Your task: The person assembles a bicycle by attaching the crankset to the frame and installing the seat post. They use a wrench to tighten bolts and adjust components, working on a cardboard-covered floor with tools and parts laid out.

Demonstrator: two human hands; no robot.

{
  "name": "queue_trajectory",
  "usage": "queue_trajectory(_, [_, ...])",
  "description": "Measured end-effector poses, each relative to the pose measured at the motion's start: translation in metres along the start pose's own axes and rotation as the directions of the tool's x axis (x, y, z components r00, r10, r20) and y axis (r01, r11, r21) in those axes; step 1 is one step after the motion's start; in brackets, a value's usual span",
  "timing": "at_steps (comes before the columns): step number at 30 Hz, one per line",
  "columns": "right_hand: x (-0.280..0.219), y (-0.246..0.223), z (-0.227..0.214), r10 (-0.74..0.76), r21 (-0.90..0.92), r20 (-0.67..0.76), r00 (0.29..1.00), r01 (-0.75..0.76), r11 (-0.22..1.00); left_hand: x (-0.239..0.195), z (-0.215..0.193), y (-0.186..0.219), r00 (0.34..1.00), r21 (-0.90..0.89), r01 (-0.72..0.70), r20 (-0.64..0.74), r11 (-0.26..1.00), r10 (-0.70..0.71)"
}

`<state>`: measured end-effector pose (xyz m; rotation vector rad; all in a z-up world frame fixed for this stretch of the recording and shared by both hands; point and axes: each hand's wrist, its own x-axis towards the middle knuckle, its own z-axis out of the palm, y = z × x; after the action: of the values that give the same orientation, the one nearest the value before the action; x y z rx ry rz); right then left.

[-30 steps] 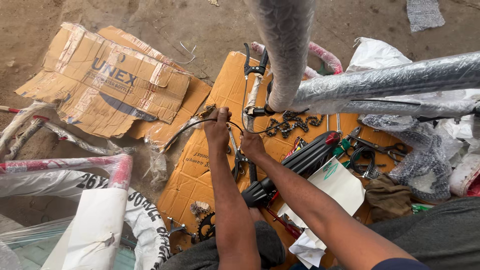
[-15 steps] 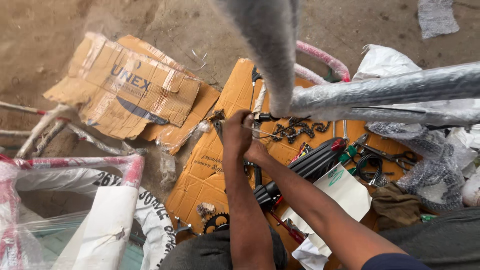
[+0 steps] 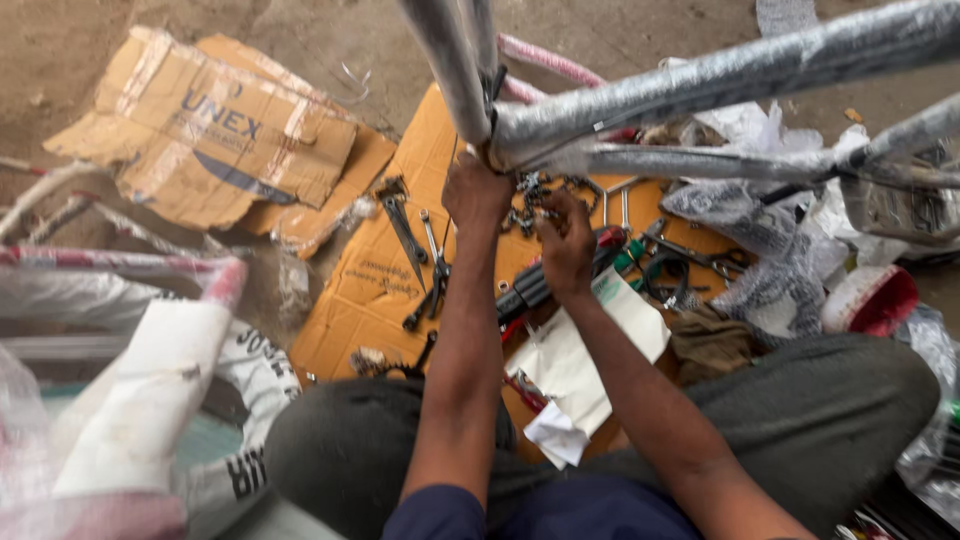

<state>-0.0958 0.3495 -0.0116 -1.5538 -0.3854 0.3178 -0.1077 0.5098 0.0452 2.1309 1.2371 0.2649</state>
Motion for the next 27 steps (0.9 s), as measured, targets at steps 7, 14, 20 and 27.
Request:
queue_trajectory(7, [-0.029, 0.010, -0.031, 0.004, 0.013, 0.034, 0.999, -0.004, 1.000, -0.045, -0.019, -0.007, 0.985, 0.054, -0.152, 0.085, 0.987, 0.148])
queue_trajectory(14, [-0.036, 0.039, -0.031, 0.381, 0.373, 0.024, 0.924, -0.362, 0.854, -0.075, 0.020, -0.053, 0.959, 0.251, -0.248, 0.203, 0.936, 0.199])
queue_trajectory(20, [-0.038, 0.095, -0.066, 0.505, 0.365, -0.058, 0.861, -0.452, 0.814, -0.108, -0.022, -0.051, 0.963, 0.203, -0.116, 0.261, 0.972, 0.060])
queue_trajectory(27, [-0.036, 0.074, -0.053, 0.395, 0.288, 0.037, 0.918, -0.389, 0.875, -0.118, -0.117, -0.040, 0.959, -0.016, -0.282, 0.022, 0.959, 0.282])
